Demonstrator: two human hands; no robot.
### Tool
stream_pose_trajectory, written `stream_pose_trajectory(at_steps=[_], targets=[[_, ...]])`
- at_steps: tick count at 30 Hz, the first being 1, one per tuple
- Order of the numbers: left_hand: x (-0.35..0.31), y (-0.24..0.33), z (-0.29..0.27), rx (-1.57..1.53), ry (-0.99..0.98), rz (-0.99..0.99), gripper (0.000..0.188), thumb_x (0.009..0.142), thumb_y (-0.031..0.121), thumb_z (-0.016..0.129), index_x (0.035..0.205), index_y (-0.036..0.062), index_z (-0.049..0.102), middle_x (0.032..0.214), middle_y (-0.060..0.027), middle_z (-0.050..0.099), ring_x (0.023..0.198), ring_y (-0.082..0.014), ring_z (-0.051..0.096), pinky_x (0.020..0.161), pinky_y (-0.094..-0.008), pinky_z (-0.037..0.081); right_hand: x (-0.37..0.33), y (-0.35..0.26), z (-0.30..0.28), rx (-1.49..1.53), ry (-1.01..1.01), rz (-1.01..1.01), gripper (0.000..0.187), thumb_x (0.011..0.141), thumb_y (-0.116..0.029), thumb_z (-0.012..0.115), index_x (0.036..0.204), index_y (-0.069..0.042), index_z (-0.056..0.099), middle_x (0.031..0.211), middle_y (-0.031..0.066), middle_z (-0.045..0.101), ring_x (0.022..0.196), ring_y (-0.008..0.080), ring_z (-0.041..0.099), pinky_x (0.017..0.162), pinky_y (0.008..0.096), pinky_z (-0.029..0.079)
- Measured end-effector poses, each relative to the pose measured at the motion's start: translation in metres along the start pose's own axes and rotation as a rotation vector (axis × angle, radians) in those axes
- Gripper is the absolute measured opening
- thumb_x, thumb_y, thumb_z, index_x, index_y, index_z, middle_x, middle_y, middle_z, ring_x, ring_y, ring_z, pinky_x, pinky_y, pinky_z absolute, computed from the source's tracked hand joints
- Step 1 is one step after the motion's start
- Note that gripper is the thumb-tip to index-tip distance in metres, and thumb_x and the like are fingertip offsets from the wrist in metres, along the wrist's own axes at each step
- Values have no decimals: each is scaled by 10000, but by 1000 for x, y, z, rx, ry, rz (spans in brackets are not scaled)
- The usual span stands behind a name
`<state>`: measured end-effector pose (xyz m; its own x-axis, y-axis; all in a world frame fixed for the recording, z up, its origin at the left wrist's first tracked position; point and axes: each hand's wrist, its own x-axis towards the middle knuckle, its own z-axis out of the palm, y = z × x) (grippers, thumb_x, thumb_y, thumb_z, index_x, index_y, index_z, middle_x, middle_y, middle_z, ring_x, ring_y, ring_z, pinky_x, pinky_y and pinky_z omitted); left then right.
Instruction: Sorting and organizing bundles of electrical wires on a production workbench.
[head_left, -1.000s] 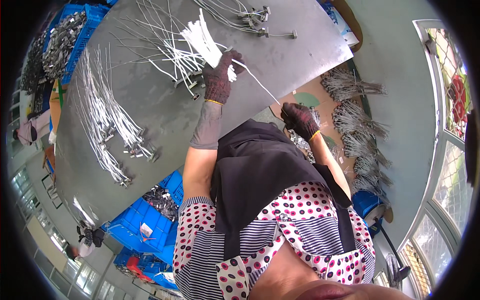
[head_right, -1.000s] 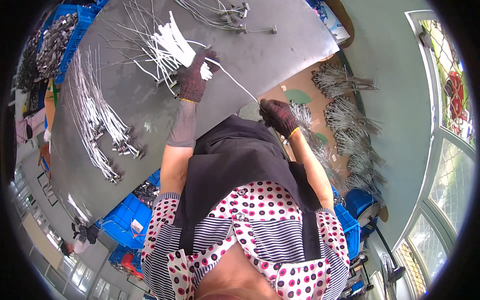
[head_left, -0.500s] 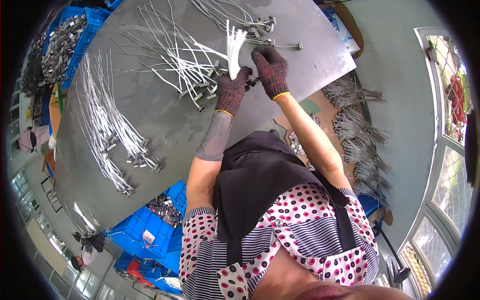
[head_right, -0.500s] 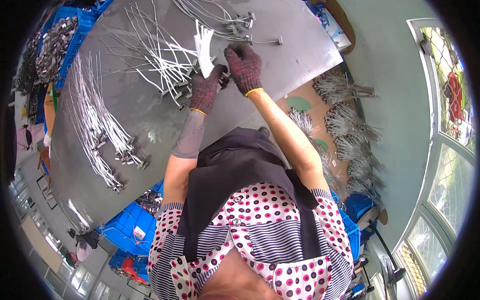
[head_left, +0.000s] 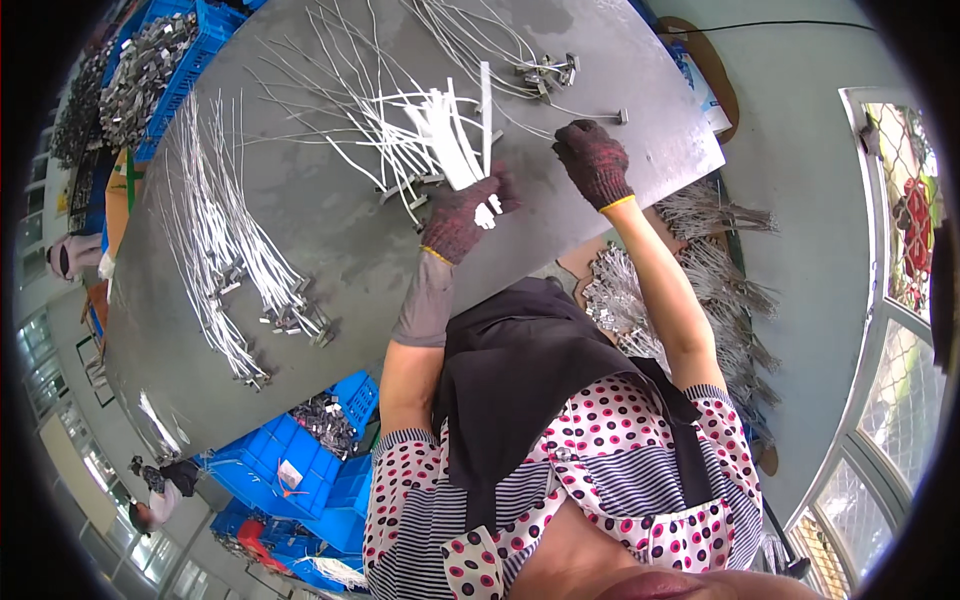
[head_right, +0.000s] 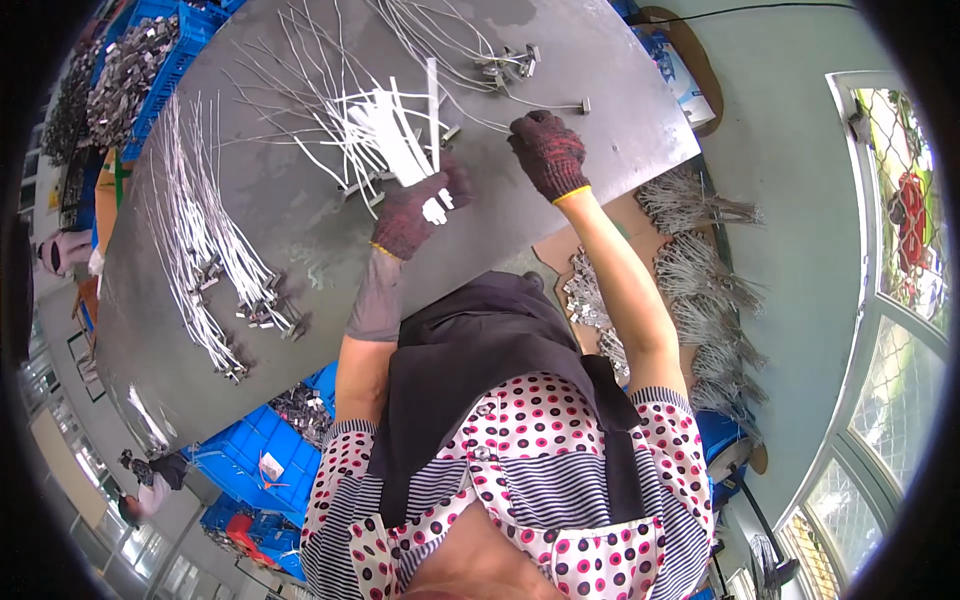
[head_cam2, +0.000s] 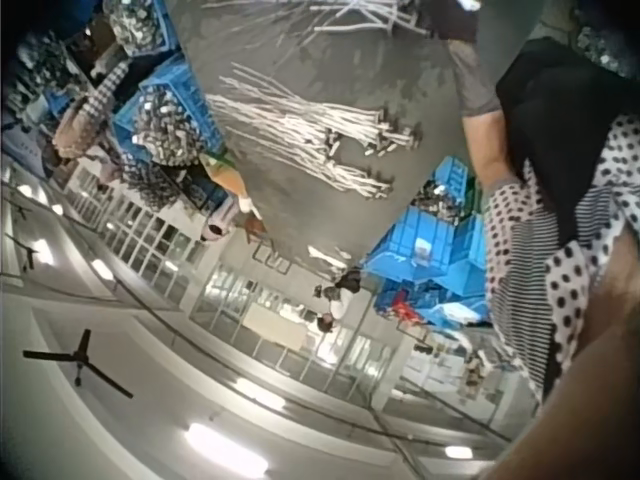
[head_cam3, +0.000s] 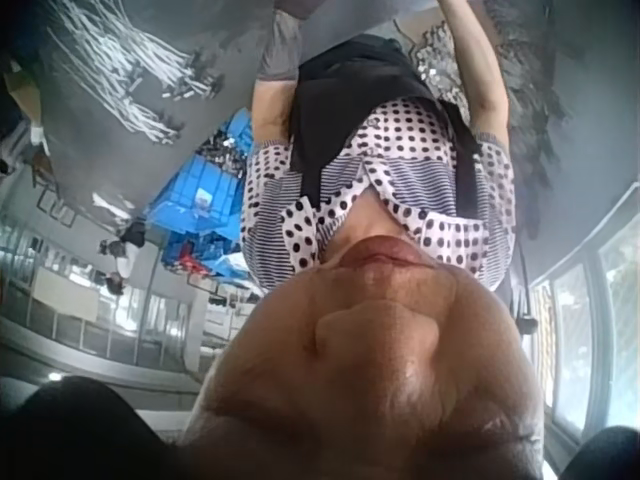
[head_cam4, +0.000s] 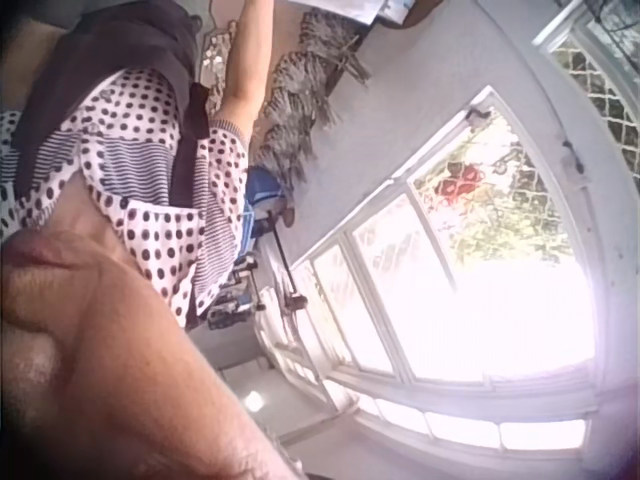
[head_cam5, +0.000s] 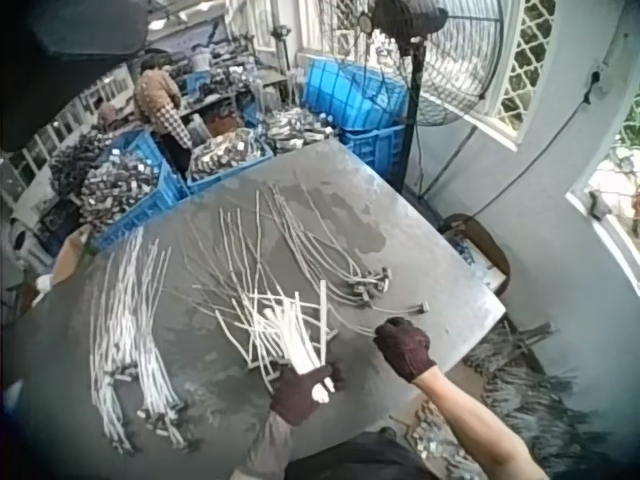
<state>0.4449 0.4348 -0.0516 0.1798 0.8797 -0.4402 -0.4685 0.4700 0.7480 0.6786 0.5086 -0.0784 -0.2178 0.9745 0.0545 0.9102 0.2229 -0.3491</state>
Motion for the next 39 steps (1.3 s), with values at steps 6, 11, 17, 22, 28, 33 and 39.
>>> stream_pose_trajectory(at_steps=[6, 11, 17, 22, 28, 33, 39], targets=[[17, -46, 20, -251, 23, -130, 301, 931, 96, 659, 1176, -59, 581, 939, -202, 673, 763, -300, 683, 680, -465, 632, -49, 13, -11, 386, 99, 130, 163, 832, -217, 720, 957, -117, 692, 1102, 93, 680, 927, 294, 678, 752, 404, 548], [30, -64, 24, -255, 71, -177, 304, 973, 138, 598, 1211, -34, 519, 987, -205, 655, 935, -359, 673, 809, -514, 602, -93, 0, -43, 1020, 119, 185, 199, 853, -80, 699, 1036, -2, 691, 1054, 102, 700, 796, 164, 669, 740, 294, 543], [50, -92, 28, -424, -46, -192, 285, 990, 211, 583, 1181, 0, 564, 1025, -171, 656, 932, -368, 663, 871, -568, 562, -202, 7, -66, 1048, -168, 413, 255, 945, -206, 625, 1063, 8, 696, 828, 71, 703, 684, 105, 626, 633, 266, 512], [48, -94, 38, -429, -27, -213, 246, 962, 208, 633, 1132, 31, 614, 959, -132, 657, 878, -320, 661, 868, -562, 563, -340, 64, -15, 793, -328, 554, 307, 961, -259, 595, 955, 29, 701, 756, 130, 682, 650, 162, 626, 620, 315, 503], [48, -79, 40, -509, 10, -107, 203, 899, 171, 714, 1041, 45, 642, 916, -110, 665, 830, -284, 665, 862, -527, 574, -429, 52, -31, 614, -219, 705, 291, 912, -240, 611, 871, 40, 679, 717, 145, 654, 650, 202, 617, 628, 358, 487], [64, -59, 32, -438, 70, 44, 225, 898, 185, 718, 1053, 50, 628, 928, -113, 670, 832, -275, 674, 859, -555, 573, -472, 67, -7, 578, -175, 986, 274, 891, -226, 610, 838, 35, 676, 721, 165, 653, 687, 237, 619, 673, 395, 483], [50, -37, 31, -417, 111, 151, 257, 909, 214, 708, 1101, 67, 623, 922, -109, 663, 823, -273, 671, 836, -548, 579, -482, 88, -16, 530, -226, 959, 263, 871, -242, 673, 899, 17, 706, 817, 168, 705, 761, 235, 660, 718, 378, 500]])
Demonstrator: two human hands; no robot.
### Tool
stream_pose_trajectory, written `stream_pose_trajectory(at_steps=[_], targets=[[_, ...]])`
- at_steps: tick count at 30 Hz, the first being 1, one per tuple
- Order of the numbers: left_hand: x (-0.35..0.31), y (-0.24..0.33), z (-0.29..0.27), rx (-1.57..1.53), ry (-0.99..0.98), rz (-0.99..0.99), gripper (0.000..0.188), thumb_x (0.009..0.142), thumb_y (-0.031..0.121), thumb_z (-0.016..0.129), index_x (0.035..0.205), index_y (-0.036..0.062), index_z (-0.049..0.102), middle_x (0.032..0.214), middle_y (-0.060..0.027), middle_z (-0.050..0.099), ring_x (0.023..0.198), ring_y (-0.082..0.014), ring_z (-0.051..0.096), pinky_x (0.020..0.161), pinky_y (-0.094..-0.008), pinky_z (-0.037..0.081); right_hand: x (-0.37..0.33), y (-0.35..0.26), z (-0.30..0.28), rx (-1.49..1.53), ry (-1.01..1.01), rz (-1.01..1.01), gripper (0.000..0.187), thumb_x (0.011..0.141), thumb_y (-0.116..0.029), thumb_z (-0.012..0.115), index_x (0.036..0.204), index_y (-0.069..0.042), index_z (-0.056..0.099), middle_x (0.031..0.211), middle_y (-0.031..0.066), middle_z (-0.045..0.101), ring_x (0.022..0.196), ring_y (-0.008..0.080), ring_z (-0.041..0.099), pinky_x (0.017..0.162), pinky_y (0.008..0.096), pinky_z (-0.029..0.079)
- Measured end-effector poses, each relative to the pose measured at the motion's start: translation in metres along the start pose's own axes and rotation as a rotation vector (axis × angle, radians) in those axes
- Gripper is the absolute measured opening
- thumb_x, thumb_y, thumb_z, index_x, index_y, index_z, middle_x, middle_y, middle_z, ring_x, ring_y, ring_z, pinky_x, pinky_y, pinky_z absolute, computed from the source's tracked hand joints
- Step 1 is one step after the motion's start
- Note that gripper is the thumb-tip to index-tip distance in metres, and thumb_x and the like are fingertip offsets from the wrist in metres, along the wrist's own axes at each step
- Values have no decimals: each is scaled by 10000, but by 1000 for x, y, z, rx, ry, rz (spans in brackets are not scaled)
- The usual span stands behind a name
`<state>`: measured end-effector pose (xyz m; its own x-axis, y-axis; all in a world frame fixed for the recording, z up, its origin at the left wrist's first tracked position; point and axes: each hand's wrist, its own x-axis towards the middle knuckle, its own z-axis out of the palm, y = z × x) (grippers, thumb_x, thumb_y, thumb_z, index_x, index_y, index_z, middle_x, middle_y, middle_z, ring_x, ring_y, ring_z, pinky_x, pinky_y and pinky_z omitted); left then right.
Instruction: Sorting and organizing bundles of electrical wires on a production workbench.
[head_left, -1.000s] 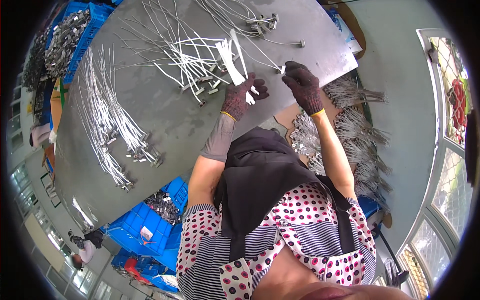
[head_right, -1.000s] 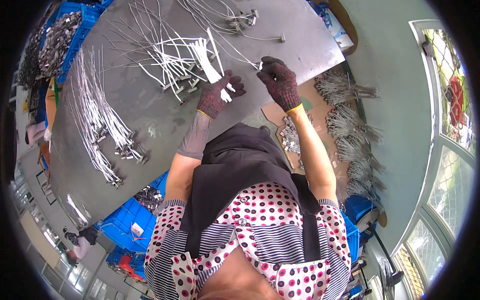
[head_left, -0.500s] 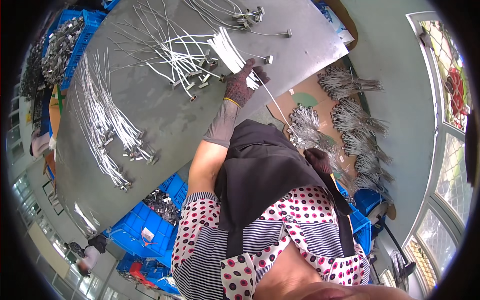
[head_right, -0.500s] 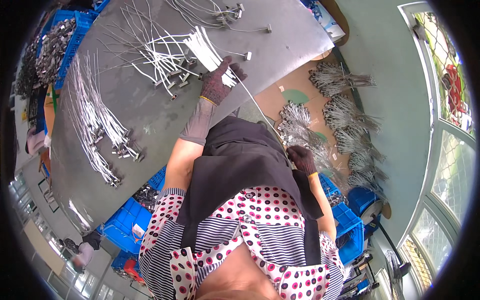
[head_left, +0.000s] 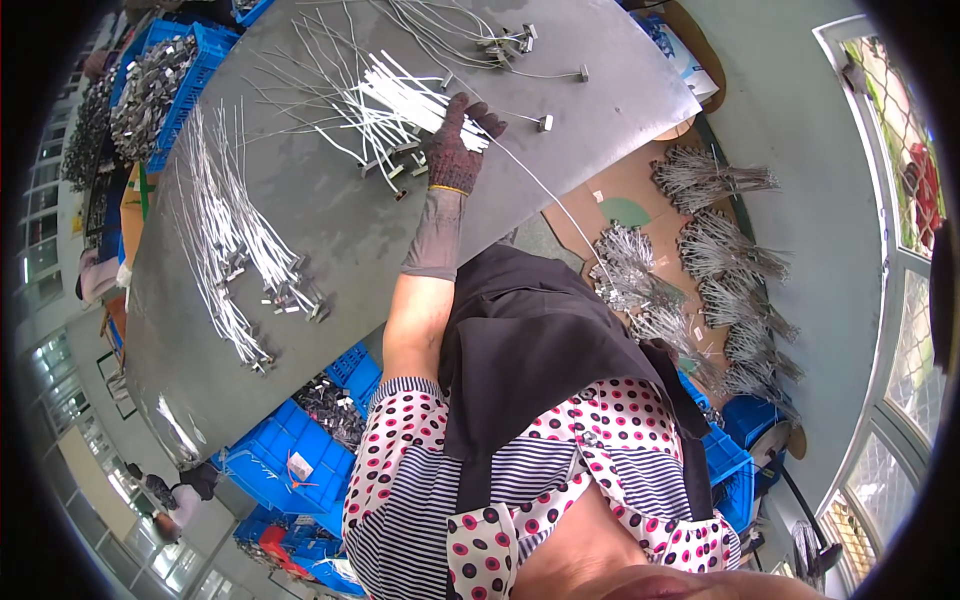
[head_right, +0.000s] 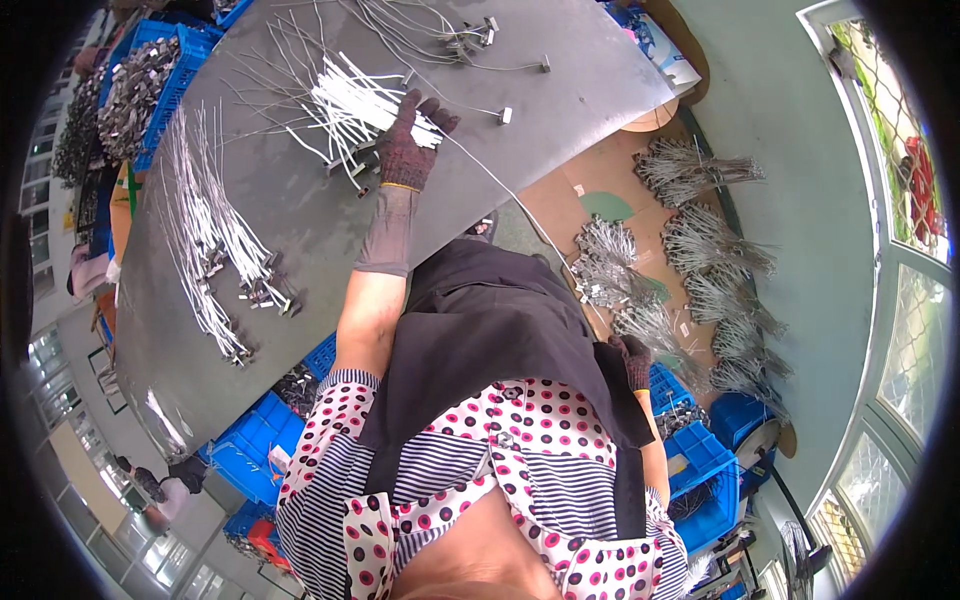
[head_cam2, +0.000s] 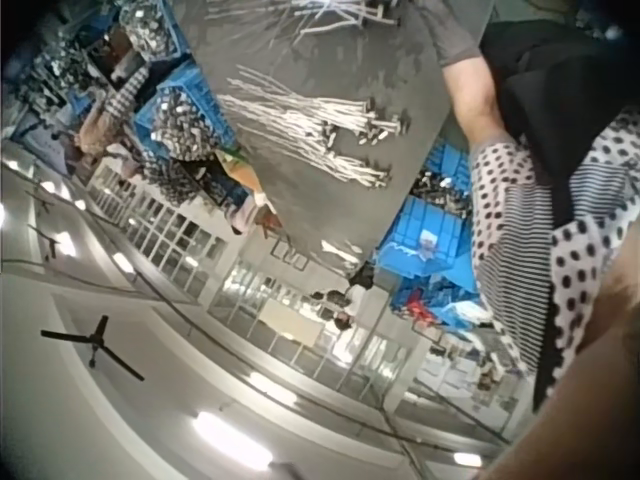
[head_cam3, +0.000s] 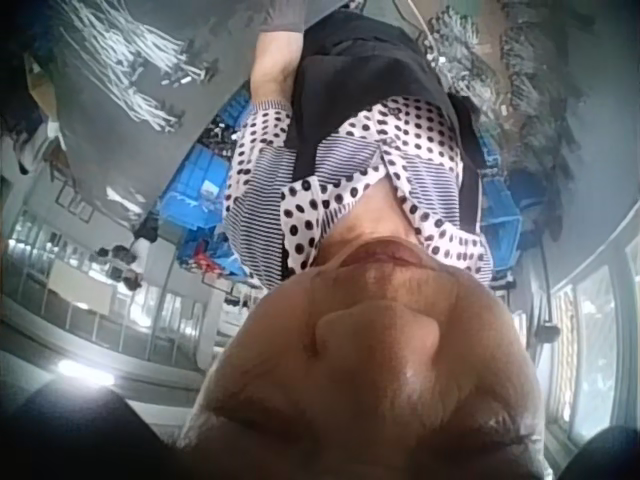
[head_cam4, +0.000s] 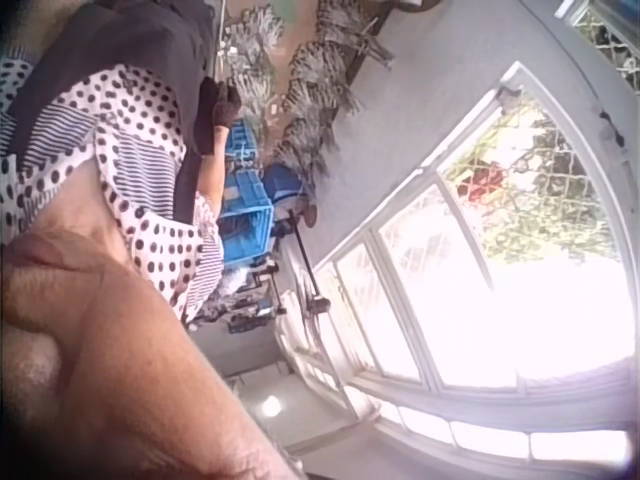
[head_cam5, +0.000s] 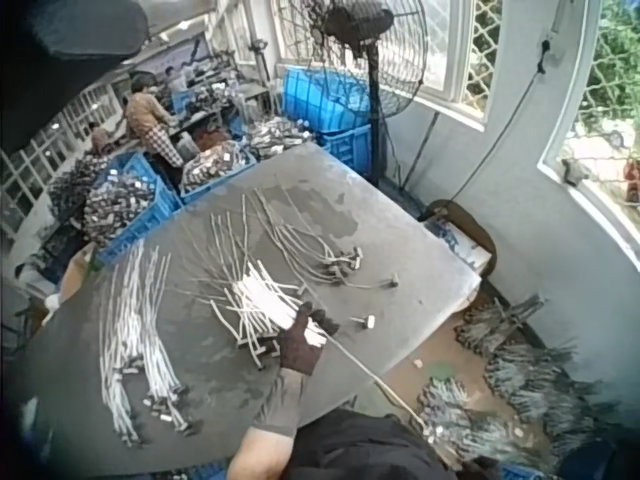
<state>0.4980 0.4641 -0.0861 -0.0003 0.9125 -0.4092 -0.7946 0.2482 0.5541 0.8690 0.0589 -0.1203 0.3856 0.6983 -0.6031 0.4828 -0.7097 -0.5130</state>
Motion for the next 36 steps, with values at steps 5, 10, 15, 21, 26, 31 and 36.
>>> stream_pose_trajectory(at_steps=[5, 10, 15, 21, 26, 31, 36], targets=[[-11, -3, 1, 98, 31, -10, 294, 916, 242, 704, 1148, 80, 625, 966, -108, 660, 832, -270, 667, 809, -511, 593, 17, 20, -1, 91, -80, 22, 262, 862, -249, 696, 929, 4, 711, 827, 149, 711, 772, 231, 667, 720, 356, 503], [-25, -18, -13, 66, -78, -137, 318, 926, 233, 696, 1187, 67, 622, 1012, -119, 665, 865, -275, 677, 782, -487, 595, 41, -25, 9, 25, -96, -1, 284, 868, -285, 704, 889, -1, 694, 763, 123, 683, 720, 217, 637, 689, 357, 490], [-59, -35, -3, 272, -147, -256, 332, 918, 209, 698, 1169, 5, 624, 1020, -153, 679, 915, -313, 683, 747, -471, 609, 87, -140, 35, 301, -106, -271, 321, 873, -276, 710, 989, 21, 674, 879, 105, 692, 806, 173, 630, 756, 328, 501], [-73, -40, 25, 369, -180, -235, 321, 924, 198, 687, 1119, -53, 644, 991, -137, 688, 839, -206, 688, 733, -353, 609, 108, -322, 64, 520, -104, -451, 447, 955, -367, 603, 1205, 4, 613, 977, 103, 695, 766, 157, 649, 664, 288, 525], [-45, -35, 8, 740, 43, -81, 261, 888, 179, 720, 1029, -39, 697, 884, -70, 698, 746, -168, 677, 697, -312, 554, 140, -402, 104, 559, -157, -431, 498, 953, -417, 583, 1215, 7, 612, 1020, 166, 695, 820, 204, 672, 721, 339, 523], [-23, -27, -26, 806, -67, 159, 273, 888, 174, 705, 1076, -17, 659, 782, -98, 697, 707, -210, 674, 694, -350, 549, 167, -433, 133, 607, -141, -590, 462, 970, -406, 550, 1200, -13, 629, 974, 181, 703, 835, 265, 688, 780, 374, 520], [-7, 18, -37, 1406, 337, 89, 562, 858, 506, 644, 895, -54, 669, 763, -248, 672, 707, -371, 679, 602, -456, 514, 176, -434, 128, -25, 394, -1006, 310, 936, -340, 593, 1085, -77, 664, 1093, 128, 675, 1013, 308, 643, 860, 441, 488]])
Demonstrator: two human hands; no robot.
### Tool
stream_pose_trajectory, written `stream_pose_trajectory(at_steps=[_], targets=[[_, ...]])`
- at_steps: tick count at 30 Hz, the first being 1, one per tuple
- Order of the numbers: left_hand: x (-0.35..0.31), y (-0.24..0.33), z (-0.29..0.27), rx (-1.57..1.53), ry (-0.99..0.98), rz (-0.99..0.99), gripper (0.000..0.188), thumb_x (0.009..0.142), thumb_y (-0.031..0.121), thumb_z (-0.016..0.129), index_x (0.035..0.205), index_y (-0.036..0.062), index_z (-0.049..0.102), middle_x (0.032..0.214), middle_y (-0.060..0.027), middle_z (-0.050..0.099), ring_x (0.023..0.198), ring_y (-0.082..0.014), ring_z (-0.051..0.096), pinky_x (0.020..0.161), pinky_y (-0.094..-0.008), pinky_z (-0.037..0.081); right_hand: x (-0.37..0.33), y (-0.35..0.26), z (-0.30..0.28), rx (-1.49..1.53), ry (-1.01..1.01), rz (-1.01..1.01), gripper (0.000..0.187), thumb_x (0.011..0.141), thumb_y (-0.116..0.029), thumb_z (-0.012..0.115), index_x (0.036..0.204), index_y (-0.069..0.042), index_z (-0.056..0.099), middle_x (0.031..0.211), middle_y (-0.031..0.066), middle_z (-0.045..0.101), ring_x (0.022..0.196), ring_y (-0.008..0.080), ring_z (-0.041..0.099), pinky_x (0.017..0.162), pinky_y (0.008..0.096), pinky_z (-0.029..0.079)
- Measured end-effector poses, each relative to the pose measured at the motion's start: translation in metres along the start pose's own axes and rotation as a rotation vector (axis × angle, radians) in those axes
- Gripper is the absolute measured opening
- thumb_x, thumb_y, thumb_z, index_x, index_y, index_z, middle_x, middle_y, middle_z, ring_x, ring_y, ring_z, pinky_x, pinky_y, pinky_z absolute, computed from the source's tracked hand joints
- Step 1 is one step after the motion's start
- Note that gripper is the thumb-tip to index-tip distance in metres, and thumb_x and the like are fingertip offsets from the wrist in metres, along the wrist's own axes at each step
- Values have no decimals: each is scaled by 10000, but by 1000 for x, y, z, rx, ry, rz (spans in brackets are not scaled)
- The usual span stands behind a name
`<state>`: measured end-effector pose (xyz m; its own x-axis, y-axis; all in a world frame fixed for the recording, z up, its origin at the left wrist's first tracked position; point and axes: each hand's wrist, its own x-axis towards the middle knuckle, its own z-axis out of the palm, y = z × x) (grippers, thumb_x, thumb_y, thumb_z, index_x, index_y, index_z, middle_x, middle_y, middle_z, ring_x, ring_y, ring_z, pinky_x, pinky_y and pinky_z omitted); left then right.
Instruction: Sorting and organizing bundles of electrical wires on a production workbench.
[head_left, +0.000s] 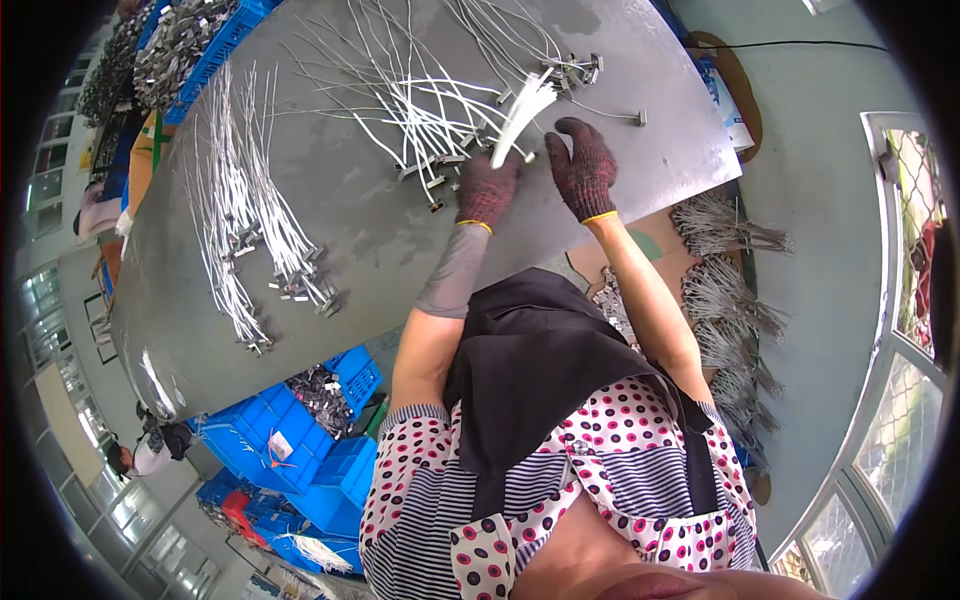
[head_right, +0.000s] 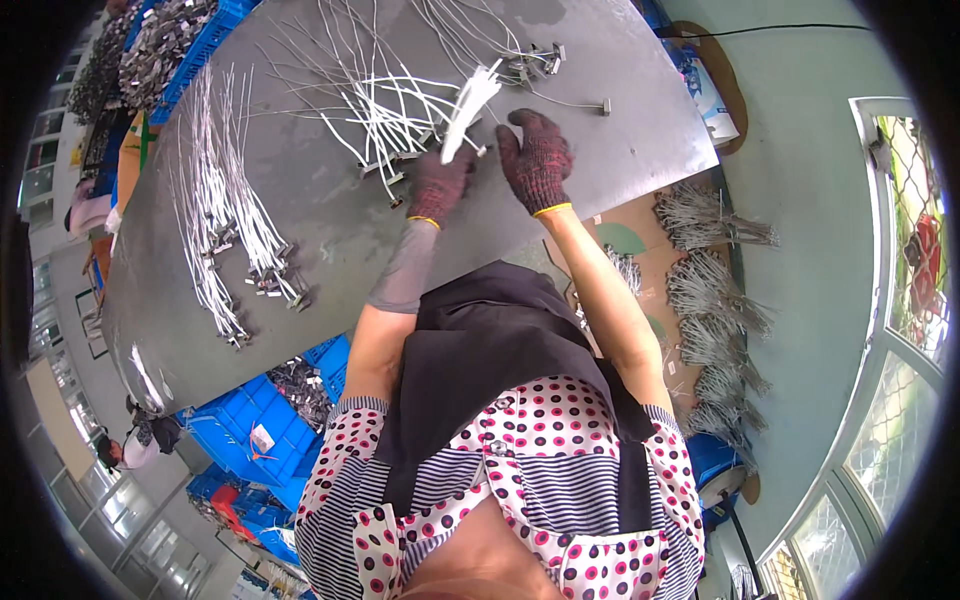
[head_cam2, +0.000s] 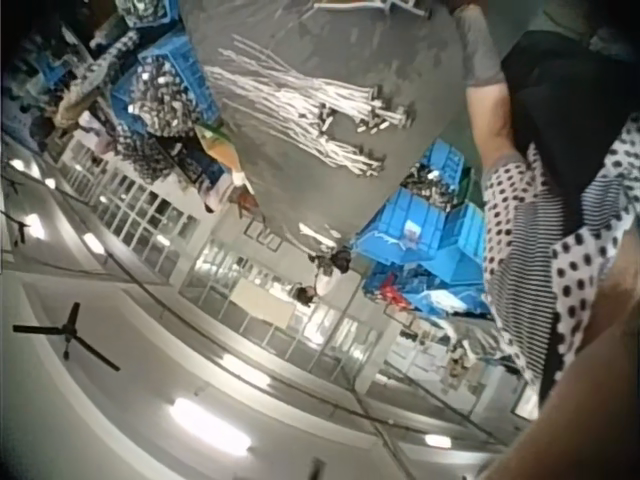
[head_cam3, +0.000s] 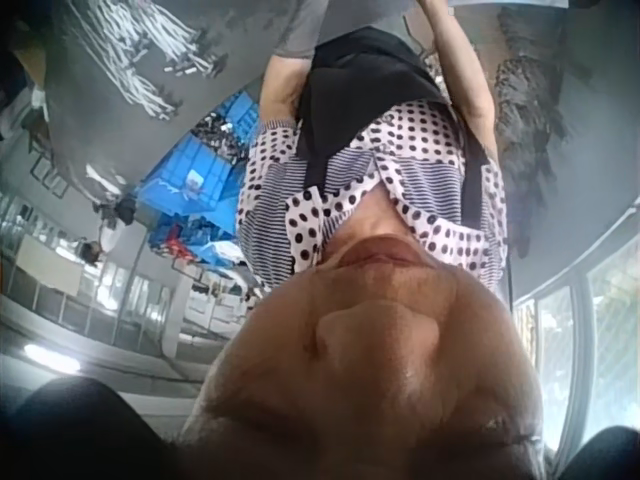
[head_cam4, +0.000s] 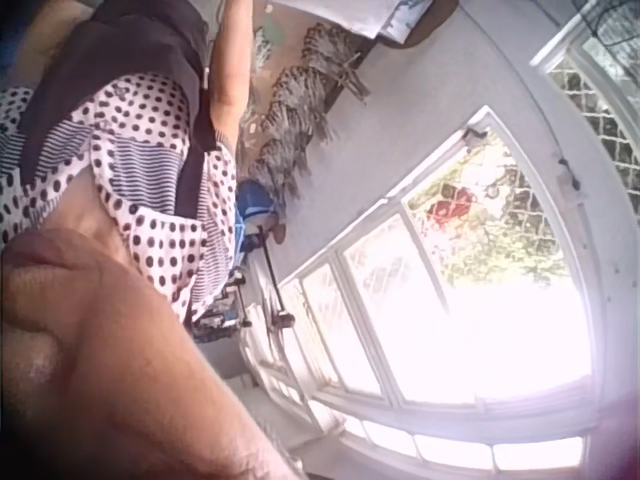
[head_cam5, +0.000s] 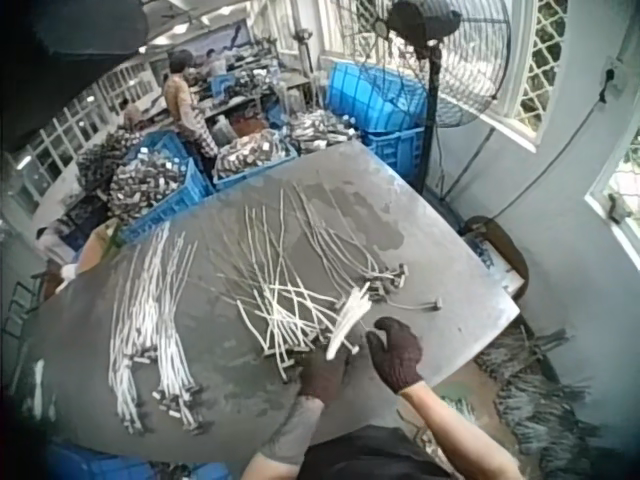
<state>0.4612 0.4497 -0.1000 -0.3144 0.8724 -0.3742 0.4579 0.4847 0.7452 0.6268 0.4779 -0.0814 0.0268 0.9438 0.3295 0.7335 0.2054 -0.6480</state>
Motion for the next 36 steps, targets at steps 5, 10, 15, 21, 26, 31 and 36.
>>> stream_pose_trajectory(at_steps=[5, 10, 15, 21, 26, 31, 36], targets=[[-10, 24, -31, -464, -42, -76, 290, 892, 318, 717, 919, 30, 700, 689, -39, 661, 561, -128, 624, 476, -302, 496, -3, 56, -13, -412, -309, -8, 203, 879, -265, 630, 979, -93, 664, 1105, 107, 668, 1061, 345, 587, 887, 472, 461], [-22, 15, -11, -1125, -442, -49, 275, 879, 20, 670, 1146, -24, 623, 1003, -136, 673, 836, -242, 690, 744, -382, 616, -38, 58, -52, 119, -312, 180, 197, 892, -160, 655, 1048, -46, 688, 1076, 105, 694, 990, 255, 656, 849, 372, 521], [-16, 14, 34, -1165, -635, -97, 280, 905, 33, 655, 1170, -38, 599, 999, -132, 667, 911, -268, 689, 854, -429, 616, -96, 31, -151, 574, -338, 504, 222, 939, -137, 616, 1107, -14, 691, 877, 60, 694, 773, 112, 643, 718, 266, 524], [-10, 11, 70, -1313, -745, -151, 292, 938, 103, 643, 1205, -3, 588, 1054, -152, 656, 989, -283, 673, 946, -465, 575, -231, 71, -206, 625, -342, 739, 314, 967, -296, 597, 949, 4, 688, 722, 26, 620, 616, 87, 546, 575, 248, 458], [-22, 32, 65, -1407, -617, -366, 283, 920, 97, 649, 1179, 26, 559, 1069, -206, 651, 964, -385, 661, 914, -596, 542, -325, 112, -235, 339, -332, 972, 319, 926, -304, 659, 877, 9, 689, 700, 41, 646, 606, 113, 564, 572, 268, 460], [-18, 25, 51, -1495, -599, -202, 295, 927, 138, 664, 1180, 31, 554, 1121, -183, 646, 1018, -344, 648, 981, -544, 528, -368, 130, -255, 194, -286, 1117, 257, 899, -246, 694, 843, 5, 695, 726, 48, 669, 666, 136, 603, 632, 294, 478], [-16, 30, 36, -1466, -593, -77, 238, 938, 156, 657, 1120, 21, 587, 1106, -178, 649, 1018, -338, 649, 976, -566, 524, -414, 168, -258, 251, -172, 1111, 273, 898, -251, 693, 818, 10, 691, 706, 45, 665, 686, 142, 609, 654, 303, 482]])
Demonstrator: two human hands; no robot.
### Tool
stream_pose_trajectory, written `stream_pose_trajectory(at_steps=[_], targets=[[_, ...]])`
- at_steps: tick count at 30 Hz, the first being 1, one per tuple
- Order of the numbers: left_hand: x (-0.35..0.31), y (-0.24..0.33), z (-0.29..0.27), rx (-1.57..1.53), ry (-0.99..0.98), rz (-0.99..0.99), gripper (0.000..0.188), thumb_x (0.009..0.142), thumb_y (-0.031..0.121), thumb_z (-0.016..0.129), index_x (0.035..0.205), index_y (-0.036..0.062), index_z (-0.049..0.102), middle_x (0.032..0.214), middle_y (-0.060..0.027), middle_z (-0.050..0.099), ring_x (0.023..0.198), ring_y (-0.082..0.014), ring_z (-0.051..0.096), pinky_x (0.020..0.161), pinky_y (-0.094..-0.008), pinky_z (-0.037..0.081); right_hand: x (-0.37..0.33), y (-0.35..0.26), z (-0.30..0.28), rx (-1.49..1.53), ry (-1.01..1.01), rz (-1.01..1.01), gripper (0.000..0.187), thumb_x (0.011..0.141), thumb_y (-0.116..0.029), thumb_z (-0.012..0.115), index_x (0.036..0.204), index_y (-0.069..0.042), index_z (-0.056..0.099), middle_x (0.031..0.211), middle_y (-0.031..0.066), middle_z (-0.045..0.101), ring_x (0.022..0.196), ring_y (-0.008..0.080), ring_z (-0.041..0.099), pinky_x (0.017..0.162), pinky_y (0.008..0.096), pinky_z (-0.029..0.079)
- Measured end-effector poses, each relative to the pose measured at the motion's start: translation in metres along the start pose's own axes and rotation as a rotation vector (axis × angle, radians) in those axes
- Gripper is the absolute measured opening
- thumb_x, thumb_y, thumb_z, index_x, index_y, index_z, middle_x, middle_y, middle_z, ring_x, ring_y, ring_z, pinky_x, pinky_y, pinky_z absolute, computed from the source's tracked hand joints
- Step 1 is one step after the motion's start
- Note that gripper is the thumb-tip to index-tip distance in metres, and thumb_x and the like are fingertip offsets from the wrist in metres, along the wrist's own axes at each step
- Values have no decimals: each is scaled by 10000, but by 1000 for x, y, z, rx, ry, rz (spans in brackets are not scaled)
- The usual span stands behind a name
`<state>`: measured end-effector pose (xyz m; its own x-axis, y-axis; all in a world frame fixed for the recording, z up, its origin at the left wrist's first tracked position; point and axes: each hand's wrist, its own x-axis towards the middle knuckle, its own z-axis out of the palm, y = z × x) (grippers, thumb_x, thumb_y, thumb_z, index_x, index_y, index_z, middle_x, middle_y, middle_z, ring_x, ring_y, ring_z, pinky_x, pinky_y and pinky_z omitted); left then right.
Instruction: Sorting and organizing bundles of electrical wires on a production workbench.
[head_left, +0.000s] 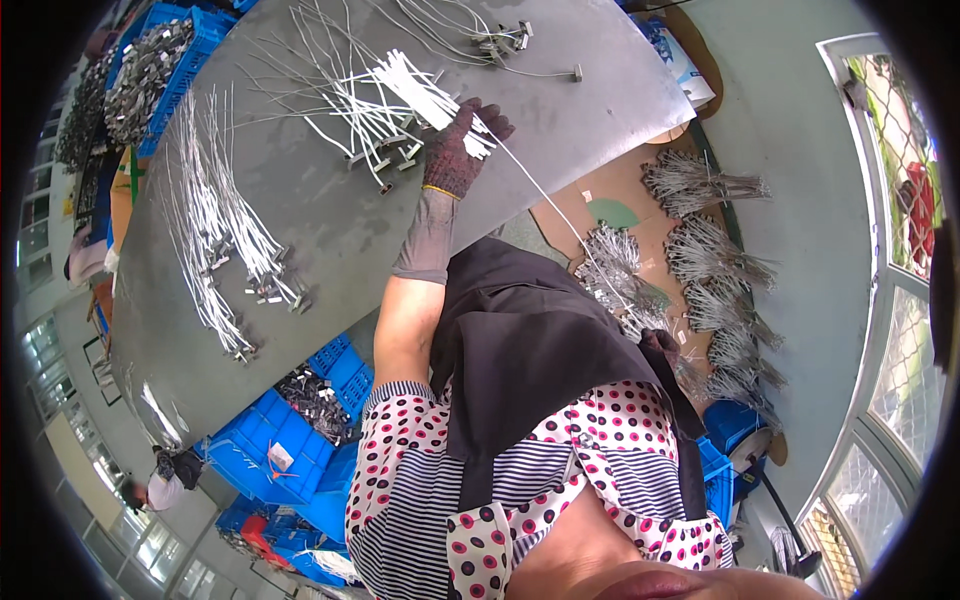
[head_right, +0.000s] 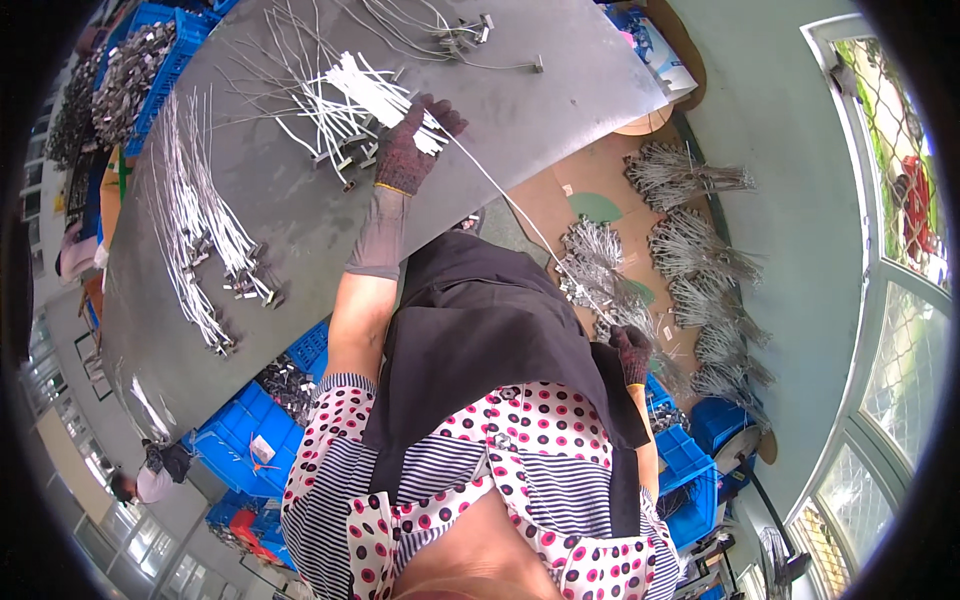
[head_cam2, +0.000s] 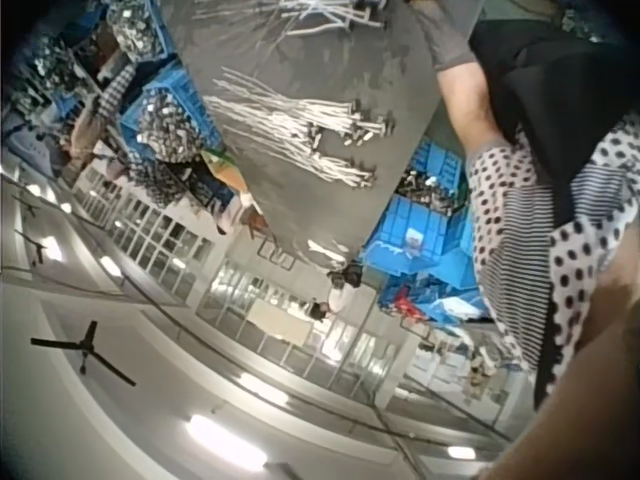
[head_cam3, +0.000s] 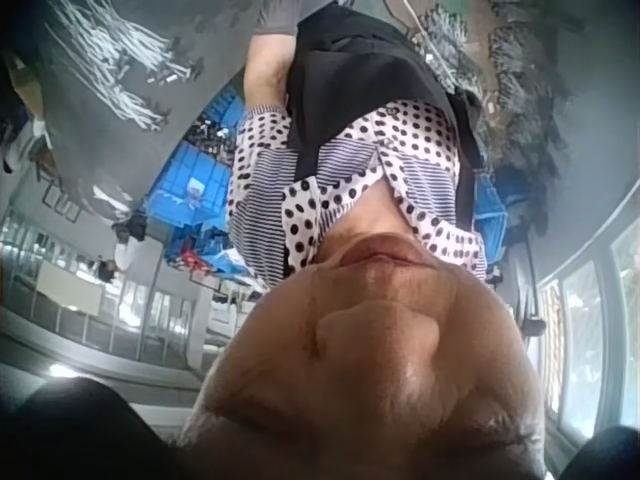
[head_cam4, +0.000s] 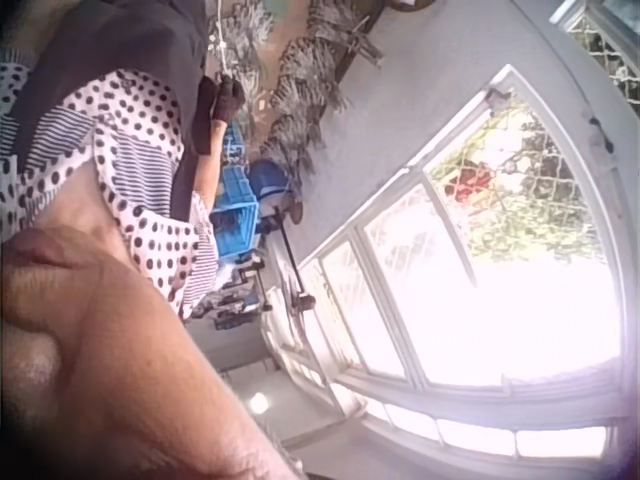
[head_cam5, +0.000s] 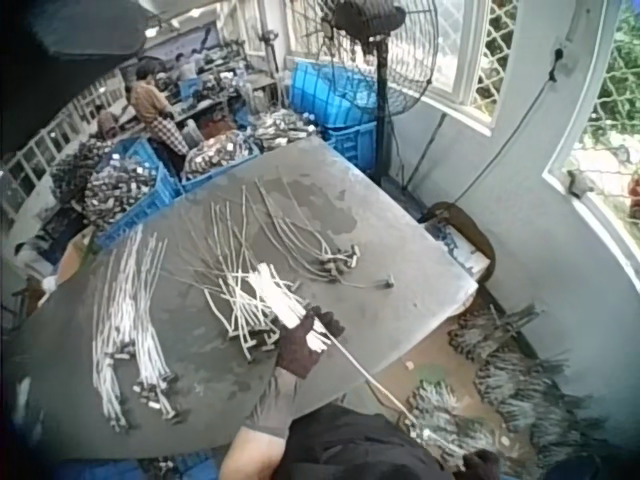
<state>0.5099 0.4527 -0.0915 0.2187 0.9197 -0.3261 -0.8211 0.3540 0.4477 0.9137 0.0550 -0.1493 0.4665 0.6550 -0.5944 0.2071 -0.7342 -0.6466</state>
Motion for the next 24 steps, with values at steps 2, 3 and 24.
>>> stream_pose_trajectory(at_steps=[2, 3, 24], targets=[[-2, 6, 0, 53, 78, 76, 231, 936, 167, 662, 1110, 28, 602, 1057, -167, 658, 983, -336, 656, 955, -568, 533, -1, -1, -7, -68, 28, 73, 311, 896, -287, 695, 814, 13, 690, 700, 48, 663, 689, 145, 610, 660, 306, 484], [-3, 7, -3, 51, 80, 84, 231, 936, 167, 662, 1110, 28, 602, 1057, -167, 658, 983, -336, 656, 955, -568, 533, -2, -6, -14, -160, 11, -9, 350, 886, -332, 697, 812, 10, 691, 694, 51, 662, 680, 146, 605, 653, 313, 480], [-57, -49, 29, 334, 42, -8, 357, 958, 196, 639, 1189, -70, 580, 813, -98, 660, 715, -238, 698, 585, -360, 607, 23, -284, 172, 271, -487, -220, 288, 942, -274, 643, 991, 2, 706, 741, 55, 660, 559, 105, 562, 497, 248, 468]])
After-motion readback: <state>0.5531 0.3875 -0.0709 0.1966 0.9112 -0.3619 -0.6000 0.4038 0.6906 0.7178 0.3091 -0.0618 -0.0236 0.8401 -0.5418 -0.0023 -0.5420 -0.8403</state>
